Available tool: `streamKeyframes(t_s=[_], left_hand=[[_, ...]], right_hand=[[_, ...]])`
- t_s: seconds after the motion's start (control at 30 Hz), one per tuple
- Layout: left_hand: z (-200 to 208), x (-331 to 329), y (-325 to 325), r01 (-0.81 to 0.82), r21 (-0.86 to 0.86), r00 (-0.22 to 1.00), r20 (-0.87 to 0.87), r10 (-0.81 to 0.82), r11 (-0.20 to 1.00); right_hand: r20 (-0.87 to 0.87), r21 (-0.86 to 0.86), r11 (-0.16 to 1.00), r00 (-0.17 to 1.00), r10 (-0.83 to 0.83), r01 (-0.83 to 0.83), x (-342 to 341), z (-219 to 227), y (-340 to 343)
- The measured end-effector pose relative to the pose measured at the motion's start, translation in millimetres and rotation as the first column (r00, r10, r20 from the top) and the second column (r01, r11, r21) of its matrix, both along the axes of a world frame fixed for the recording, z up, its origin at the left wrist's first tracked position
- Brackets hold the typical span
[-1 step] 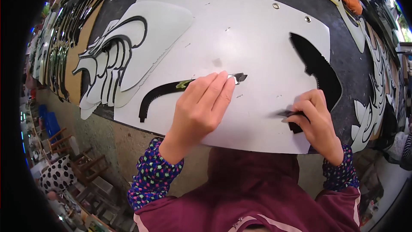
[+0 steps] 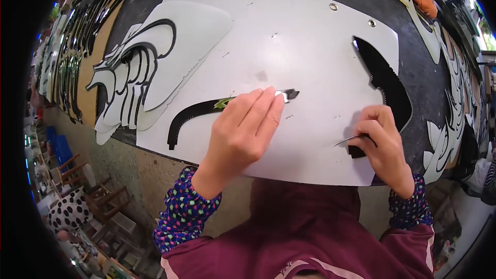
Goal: Assembling various components of a shoe upper by aligning and sticking them together.
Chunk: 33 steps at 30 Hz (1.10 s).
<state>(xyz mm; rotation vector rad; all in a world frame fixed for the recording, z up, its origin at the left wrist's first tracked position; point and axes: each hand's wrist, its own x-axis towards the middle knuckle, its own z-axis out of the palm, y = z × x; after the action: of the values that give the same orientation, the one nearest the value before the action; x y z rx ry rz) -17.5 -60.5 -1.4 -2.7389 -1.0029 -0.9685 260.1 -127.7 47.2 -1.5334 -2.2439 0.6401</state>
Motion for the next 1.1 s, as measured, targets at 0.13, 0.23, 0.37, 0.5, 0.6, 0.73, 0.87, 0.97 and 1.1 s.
streamKeyframes(t_s=[0.13,0.23,0.37,0.5,0.6,0.73,0.87,0.97,1.1], left_hand=[[0,4,2,0.033,-0.010,0.999,0.010,-0.033,0.999],[2,-1,4,0.071,0.001,0.997,-0.042,-0.071,0.997],[4,-5,6,0.100,0.005,0.993,-0.064,-0.099,0.995],[5,-8,7,0.118,-0.020,0.990,-0.077,-0.119,0.993],[3,-8,6,0.114,-0.029,0.991,-0.066,-0.116,0.993],[3,-9,5,0.128,-0.027,0.988,-0.081,-0.130,0.991],[3,-9,4,0.123,-0.050,0.990,-0.064,-0.126,0.991],[3,-9,4,0.121,-0.062,0.990,-0.063,-0.125,0.991],[4,-9,5,0.126,-0.068,0.990,-0.059,-0.130,0.990]], right_hand=[[-0.337,-0.049,0.999,0.941,-0.002,-0.015,-5,10,29],[-0.319,-0.092,0.992,0.947,0.048,-0.081,-14,13,56],[-0.165,-0.048,0.989,0.978,0.128,-0.137,-21,16,72],[-0.056,-0.151,0.978,0.989,0.140,-0.147,-27,9,75],[-0.037,-0.100,0.959,0.964,0.264,-0.266,-25,6,78],[-0.070,-0.093,0.985,0.987,0.142,-0.149,-31,2,75],[-0.201,-0.082,0.988,0.973,0.110,-0.128,-30,-2,74],[-0.178,-0.069,0.985,0.974,0.142,-0.156,-33,-1,77],[-0.179,-0.063,0.985,0.973,0.145,-0.158,-34,-3,79]])
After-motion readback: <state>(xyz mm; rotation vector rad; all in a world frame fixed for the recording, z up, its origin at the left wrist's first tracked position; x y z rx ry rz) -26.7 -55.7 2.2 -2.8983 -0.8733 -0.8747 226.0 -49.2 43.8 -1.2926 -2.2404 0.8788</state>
